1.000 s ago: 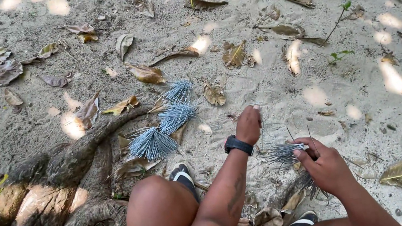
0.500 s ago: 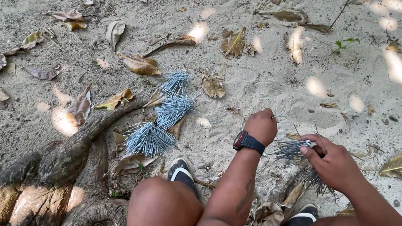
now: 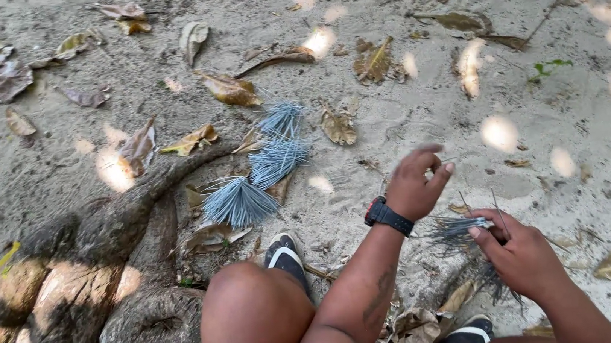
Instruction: Tying small bundles of blue bristles together using thin wire while sitting on the ground.
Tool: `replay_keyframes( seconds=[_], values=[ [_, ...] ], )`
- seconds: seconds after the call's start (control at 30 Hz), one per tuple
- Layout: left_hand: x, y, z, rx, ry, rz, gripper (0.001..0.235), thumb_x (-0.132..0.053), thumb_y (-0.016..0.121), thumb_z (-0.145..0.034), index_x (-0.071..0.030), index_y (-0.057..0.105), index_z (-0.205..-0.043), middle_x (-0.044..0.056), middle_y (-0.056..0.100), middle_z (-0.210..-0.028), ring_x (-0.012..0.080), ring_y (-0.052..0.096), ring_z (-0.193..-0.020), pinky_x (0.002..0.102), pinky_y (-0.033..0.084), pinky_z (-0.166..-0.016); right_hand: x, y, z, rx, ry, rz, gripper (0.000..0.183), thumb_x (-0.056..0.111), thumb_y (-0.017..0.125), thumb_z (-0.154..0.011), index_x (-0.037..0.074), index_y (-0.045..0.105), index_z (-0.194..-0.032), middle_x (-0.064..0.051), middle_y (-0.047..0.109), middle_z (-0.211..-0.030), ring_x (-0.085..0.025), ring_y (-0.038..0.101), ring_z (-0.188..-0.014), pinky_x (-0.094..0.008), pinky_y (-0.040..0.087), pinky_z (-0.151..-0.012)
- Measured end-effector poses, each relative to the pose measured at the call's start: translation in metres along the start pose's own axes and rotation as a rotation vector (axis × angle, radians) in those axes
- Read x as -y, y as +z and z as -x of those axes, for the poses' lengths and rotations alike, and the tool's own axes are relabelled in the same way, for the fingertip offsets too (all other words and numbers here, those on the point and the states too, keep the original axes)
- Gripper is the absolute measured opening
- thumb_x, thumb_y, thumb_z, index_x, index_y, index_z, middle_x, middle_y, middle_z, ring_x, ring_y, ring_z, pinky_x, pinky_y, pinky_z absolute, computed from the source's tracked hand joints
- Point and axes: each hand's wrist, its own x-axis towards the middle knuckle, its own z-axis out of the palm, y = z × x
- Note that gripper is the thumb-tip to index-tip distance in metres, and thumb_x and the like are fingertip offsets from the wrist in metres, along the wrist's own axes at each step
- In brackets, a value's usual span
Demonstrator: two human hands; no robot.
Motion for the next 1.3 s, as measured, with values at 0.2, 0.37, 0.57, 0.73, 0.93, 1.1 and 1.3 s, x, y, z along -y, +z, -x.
replay_keyframes(
  seconds=[0.2,0.37,0.57,0.73,0.93,1.1,1.3],
  values=[
    [0.043,0.023,-0.006,0.098,-0.352,0.792,0.018,-0.021,0.058,-0.105,-0.007,0.059,-0.096,0.007,0.078,-0.098,0.0144,0.072,-0.092,0.027,0.055,-0.088,-0.015,0.007,-0.009,-0.041,-0.007,-0.045,0.034,0.023,0.064,-0.095,0.017,0.074,-0.127,-0.011,0.068,-0.066,-0.023,0.053,-0.055,-0.035,0.041,-0.054],
    [0.071,0.032,-0.006,0.089,-0.392,1.140,0.027,-0.029,0.044,-0.112,-0.012,0.061,-0.100,0.015,0.073,-0.100,0.0259,0.075,-0.083,0.038,0.064,-0.075,-0.008,0.010,-0.005,-0.072,-0.089,0.037,0.034,0.039,0.064,-0.094,0.027,0.072,-0.125,-0.019,0.076,-0.069,-0.043,0.074,-0.085,-0.055,0.056,-0.082],
    [0.036,0.008,0.003,0.279,-0.195,1.036,0.020,-0.018,0.065,-0.102,-0.004,0.064,-0.087,0.020,0.075,-0.103,0.0274,0.077,-0.078,0.039,0.065,-0.071,-0.007,0.009,-0.011,-0.018,-0.089,-0.038,0.033,0.040,0.057,-0.097,0.022,0.070,-0.122,-0.010,0.069,-0.056,-0.032,0.072,-0.067,-0.047,0.054,-0.069],
    [0.019,-0.010,0.004,0.453,-0.008,0.796,0.025,-0.021,0.069,-0.100,-0.006,0.072,-0.080,0.011,0.073,-0.084,0.0117,0.065,-0.080,0.029,0.056,-0.074,0.001,0.002,-0.007,-0.030,-0.049,-0.074,0.037,0.036,0.056,-0.097,0.022,0.065,-0.129,-0.008,0.068,-0.055,-0.032,0.070,-0.065,-0.048,0.052,-0.069],
    [0.018,-0.011,0.004,0.467,0.085,0.603,0.029,-0.022,0.074,-0.096,-0.007,0.071,-0.072,0.012,0.076,-0.086,0.0227,0.071,-0.082,0.033,0.054,-0.080,0.004,0.002,-0.005,-0.009,-0.050,-0.082,0.040,0.036,0.056,-0.097,0.020,0.063,-0.132,-0.007,0.065,-0.053,-0.031,0.068,-0.062,-0.045,0.052,-0.069],
    [0.015,-0.013,-0.001,0.501,0.312,0.453,0.034,-0.021,0.078,-0.093,-0.007,0.062,-0.067,0.011,0.077,-0.100,0.0358,0.073,-0.096,0.040,0.054,-0.089,0.005,0.000,-0.003,-0.019,-0.047,-0.081,0.049,0.038,0.061,-0.094,0.019,0.059,-0.138,-0.010,0.058,-0.053,-0.035,0.064,-0.061,-0.049,0.048,-0.067],
    [0.029,-0.005,-0.001,0.531,0.222,0.456,0.030,-0.014,0.082,-0.087,-0.002,0.060,-0.071,0.022,0.074,-0.115,0.0470,0.067,-0.113,0.056,0.046,-0.106,0.016,-0.012,0.011,-0.091,-0.129,-0.156,0.054,0.028,0.059,-0.099,0.015,0.052,-0.152,-0.003,0.057,-0.050,-0.020,0.051,-0.045,-0.034,0.046,-0.060]
  ],
)
